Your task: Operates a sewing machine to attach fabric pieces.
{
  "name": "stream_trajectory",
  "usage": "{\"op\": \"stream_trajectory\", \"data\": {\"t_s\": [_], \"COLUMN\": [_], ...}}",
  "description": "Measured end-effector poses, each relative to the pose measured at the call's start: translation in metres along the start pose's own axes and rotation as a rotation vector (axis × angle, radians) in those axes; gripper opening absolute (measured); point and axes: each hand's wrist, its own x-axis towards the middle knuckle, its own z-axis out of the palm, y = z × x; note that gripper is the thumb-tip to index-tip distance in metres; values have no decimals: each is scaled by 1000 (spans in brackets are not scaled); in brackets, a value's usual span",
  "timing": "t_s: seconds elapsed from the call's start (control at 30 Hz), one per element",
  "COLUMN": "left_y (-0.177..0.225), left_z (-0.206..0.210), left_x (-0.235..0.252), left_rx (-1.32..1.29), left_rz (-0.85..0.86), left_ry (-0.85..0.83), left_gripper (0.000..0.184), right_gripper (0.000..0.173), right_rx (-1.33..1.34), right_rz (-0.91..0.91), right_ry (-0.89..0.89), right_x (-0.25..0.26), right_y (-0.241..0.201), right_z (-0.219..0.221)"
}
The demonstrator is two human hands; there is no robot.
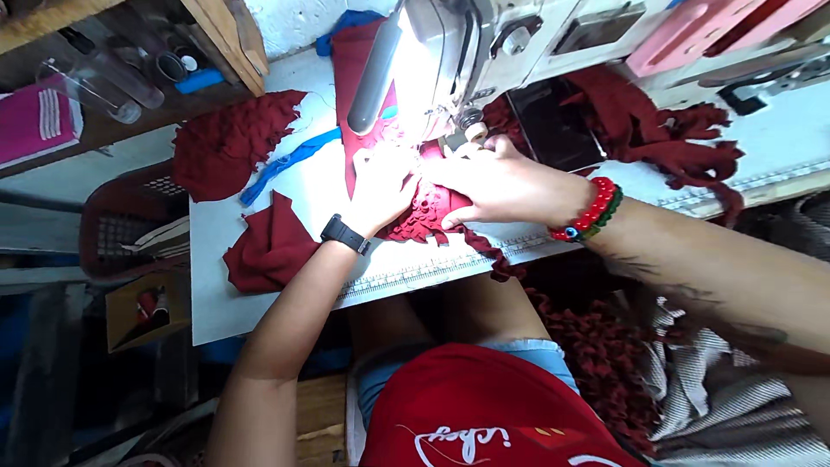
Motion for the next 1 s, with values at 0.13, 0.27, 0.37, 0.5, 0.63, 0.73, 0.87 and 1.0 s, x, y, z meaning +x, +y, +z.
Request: {"op": "stream_trajectory", "data": {"t_s": [0.13, 0.27, 0.37, 0.5, 0.63, 0.73, 0.87, 1.0], "left_y": [-1, 0, -5, -13, 5, 18, 15, 9], "left_z": [3, 1, 3, -2, -6, -2, 2, 1], "left_x": [2, 8, 12, 18, 12, 8, 8, 3], "left_rx": [11, 18, 1, -14, -11, 36, 57, 62], "left_rz": [-91, -147, -171, -199, -238, -298, -304, -191], "left_ry": [0, -22, 0, -50, 27, 16, -26, -9], "left_gripper": [26, 27, 28, 29, 26, 29, 26, 26], "right_gripper": [64, 67, 69, 76, 74, 69, 65, 58], "right_rx": [6, -13, -14, 17, 6, 10, -27, -28], "right_rz": [19, 51, 63, 101, 117, 107, 93, 45], "right_ry": [-12, -60, -59, -132, -78, 61, 110, 94], "right_x": [0, 3, 8, 15, 9, 0, 0, -2], "right_y": [-3, -3, 2, 5, -1, -6, -10, -13], "right_z": [-2, -4, 0, -3, 0, 7, 11, 9]}}
